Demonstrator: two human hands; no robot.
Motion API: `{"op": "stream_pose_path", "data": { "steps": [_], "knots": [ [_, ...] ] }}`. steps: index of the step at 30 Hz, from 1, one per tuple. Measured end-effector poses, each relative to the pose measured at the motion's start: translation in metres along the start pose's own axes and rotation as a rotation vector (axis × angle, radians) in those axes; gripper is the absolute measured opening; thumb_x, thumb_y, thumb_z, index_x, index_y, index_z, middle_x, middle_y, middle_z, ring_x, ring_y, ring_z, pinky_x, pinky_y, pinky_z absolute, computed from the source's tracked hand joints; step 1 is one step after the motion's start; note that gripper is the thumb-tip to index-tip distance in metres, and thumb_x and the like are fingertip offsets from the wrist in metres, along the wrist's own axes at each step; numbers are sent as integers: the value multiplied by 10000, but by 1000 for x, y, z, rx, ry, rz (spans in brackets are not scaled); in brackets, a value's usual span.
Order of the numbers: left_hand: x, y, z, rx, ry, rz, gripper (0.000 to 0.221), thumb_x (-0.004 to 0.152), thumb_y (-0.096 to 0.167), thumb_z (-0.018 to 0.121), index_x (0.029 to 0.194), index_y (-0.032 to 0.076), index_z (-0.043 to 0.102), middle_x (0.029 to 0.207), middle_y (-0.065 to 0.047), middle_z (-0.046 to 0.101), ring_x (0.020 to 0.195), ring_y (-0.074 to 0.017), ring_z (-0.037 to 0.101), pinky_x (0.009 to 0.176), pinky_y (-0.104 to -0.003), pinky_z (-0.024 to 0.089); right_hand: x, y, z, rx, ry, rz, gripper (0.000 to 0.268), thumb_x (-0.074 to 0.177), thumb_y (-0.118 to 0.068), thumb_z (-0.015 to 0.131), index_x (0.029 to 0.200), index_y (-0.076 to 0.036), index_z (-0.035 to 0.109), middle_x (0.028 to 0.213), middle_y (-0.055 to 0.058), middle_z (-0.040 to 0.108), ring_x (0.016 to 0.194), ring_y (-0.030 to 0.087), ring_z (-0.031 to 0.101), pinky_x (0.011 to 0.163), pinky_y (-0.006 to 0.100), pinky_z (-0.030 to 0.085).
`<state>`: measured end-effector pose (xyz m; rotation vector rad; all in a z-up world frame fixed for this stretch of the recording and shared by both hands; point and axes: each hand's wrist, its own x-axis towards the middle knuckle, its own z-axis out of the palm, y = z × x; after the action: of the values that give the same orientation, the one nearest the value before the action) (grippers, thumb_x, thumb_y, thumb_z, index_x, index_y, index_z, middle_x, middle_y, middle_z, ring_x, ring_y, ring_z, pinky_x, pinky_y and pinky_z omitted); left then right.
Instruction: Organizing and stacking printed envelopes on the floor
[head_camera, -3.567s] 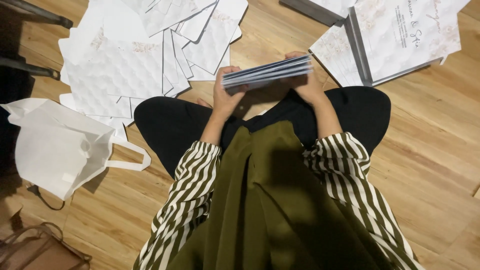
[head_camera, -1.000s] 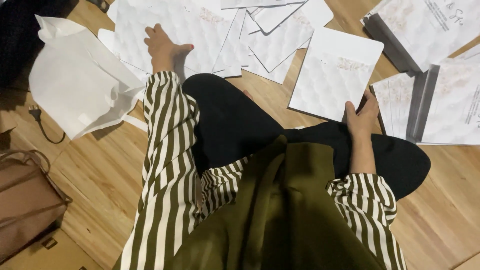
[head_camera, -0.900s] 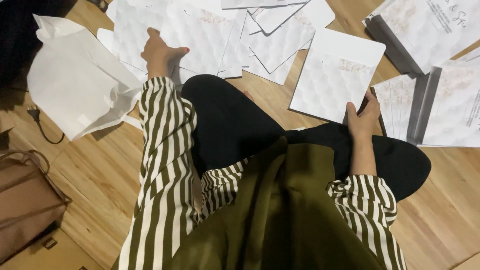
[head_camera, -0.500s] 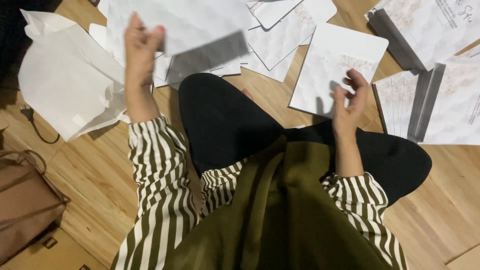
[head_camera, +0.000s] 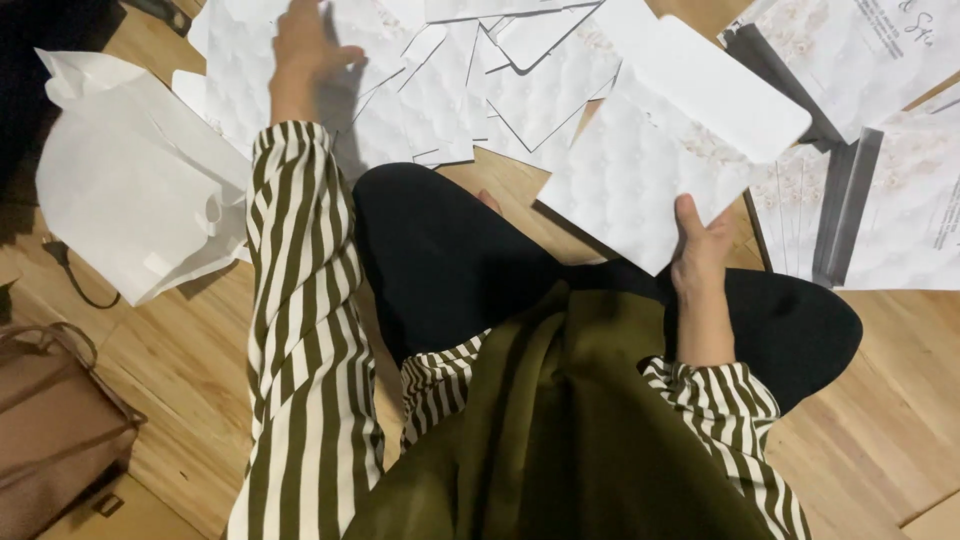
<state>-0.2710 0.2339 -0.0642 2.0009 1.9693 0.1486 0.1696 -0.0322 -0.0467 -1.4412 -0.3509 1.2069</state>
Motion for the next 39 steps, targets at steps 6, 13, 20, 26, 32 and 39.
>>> {"op": "stream_pose_path", "data": {
  "steps": [6,13,20,26,32,39],
  "knots": [
    [0,-86,25,20,21,-559,1064,651,546,874,1256,-94,277,1147,-291,468,1003,-391,550,833,-417,476,-2,4,-30,13,57,15,452,849,-37,517,1276,4,373,1219,127,509,1074,180,530,950,236,423],
    [3,-92,25,-210,138,-701,805,629,342,869,1151,-56,404,1145,-189,479,1053,-328,526,850,-407,457,15,13,-12,-68,118,-28,302,845,-120,663,1097,-124,496,963,8,623,867,121,635,834,272,556],
    [-63,8,-52,-847,352,85,322,872,-63,515,1177,-10,425,1106,-174,539,997,-239,554,908,-333,450,1,-8,-14,132,-64,16,471,806,-38,581,1254,-39,436,1184,79,545,1056,144,543,971,216,412],
    [-125,116,-14,-1126,-93,190,520,919,35,479,1350,-70,208,1436,-202,193,1343,-256,211,1109,-325,170,-5,-21,19,276,-206,4,477,796,-55,606,1240,-13,436,1157,108,563,1006,161,569,932,230,449],
    [-138,197,9,-925,-704,303,546,868,448,316,1264,82,401,1176,-110,524,1079,-220,527,911,-364,440,-3,-10,20,169,-178,89,416,792,-80,615,1181,-14,482,1128,109,579,1006,175,573,939,250,439],
    [0,34,23,-333,144,6,483,746,164,784,1127,95,495,1119,-118,539,1066,-267,520,906,-380,423,21,-19,-26,-339,48,-210,406,814,21,571,1181,22,397,1123,176,540,1021,233,554,898,289,445]
  ]
}}
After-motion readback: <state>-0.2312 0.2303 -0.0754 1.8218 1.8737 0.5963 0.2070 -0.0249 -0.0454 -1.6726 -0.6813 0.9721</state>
